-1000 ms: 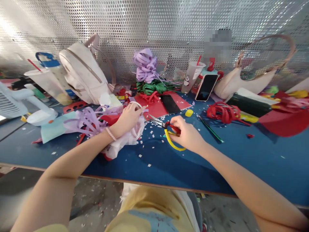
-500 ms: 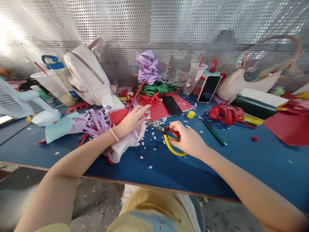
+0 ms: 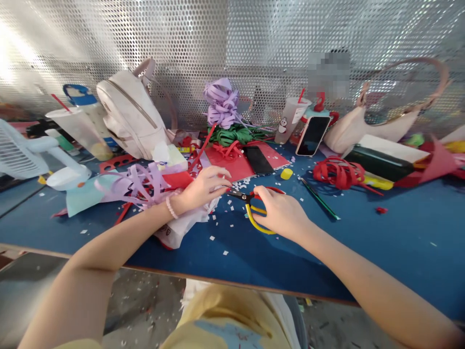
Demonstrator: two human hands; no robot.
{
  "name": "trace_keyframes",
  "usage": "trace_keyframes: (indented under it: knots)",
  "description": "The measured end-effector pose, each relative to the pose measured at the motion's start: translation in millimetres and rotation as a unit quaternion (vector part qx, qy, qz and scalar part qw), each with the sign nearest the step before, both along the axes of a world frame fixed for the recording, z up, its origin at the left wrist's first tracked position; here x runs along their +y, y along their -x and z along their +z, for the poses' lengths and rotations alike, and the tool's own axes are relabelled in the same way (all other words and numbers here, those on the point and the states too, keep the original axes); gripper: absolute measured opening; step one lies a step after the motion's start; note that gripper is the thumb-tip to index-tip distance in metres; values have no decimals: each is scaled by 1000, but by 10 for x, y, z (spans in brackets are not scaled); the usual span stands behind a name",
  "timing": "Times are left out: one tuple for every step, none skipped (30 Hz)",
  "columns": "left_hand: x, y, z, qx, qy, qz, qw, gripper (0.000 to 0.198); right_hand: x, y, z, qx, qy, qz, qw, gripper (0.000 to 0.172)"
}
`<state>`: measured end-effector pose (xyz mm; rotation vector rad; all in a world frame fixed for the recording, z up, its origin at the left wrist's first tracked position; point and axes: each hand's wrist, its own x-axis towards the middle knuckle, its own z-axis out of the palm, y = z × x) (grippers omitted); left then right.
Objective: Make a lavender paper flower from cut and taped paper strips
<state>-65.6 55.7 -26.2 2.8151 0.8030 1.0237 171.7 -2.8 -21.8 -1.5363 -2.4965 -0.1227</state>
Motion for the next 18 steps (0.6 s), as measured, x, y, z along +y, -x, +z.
trace_keyframes:
  knots:
    - [-10,-14,-14,17,1,-8,1000,18,-7,5,-3,-10,-6,0,1000,37]
    - [-15,-26,-29,29,3,-13,999,18,-15,9,-5,-21,-12,1,1000,38]
    - [-18,-37,-44,36,5,-14,999,18,-22,12,-7,-32,-17,2,999,38]
    - [-18,-45,-58,39,10,-12,999,18,-30,15,-8,-43,-21,5,999,38]
    - [-17,-51,-69,39,17,-6,999,18,-37,18,-8,-54,-26,9,998,39]
    - [-17,-56,-76,37,25,-1,999,17,-44,22,-10,-63,-31,13,997,40]
    - [-18,-60,-80,37,33,5,999,17,-50,27,-12,-70,-36,17,997,40]
    - [-21,-63,-81,39,41,9,998,17,-56,34,-14,-76,-40,21,996,41]
    - [-26,-66,-79,42,47,10,998,17,-62,41,-16,-79,-43,24,996,41]
    - [-32,-69,-76,44,51,11,998,17,-67,48,-18,-81,-46,27,995,40]
    - [-39,-72,-71,46,53,10,997,17,-71,55,-20,-82,-47,28,995,40]
    - [-47,-75,-67,49,53,9,997,17,-75,61,-21,-84,-48,28,995,39]
    - [-54,-78,-64,52,52,7,997,16,-78,67,-21,-85,-47,28,995,38]
    - [-61,-81,-61,55,51,4,997,16,-80,71,-22,-87,-47,27,995,38]
    - [-67,-83,-60,57,49,1,997,16,-82,74,-23,-88,-47,26,995,38]
    - [-72,-85,-60,60,47,-3,997,16,-82,76,-25,-89,-46,26,995,38]
    - [-76,-87,-61,61,47,-6,997,16,-83,77,-29,-90,-46,26,995,38]
    - [-79,-89,-62,63,50,-8,997,16,-82,77,-33,-89,-47,28,994,38]
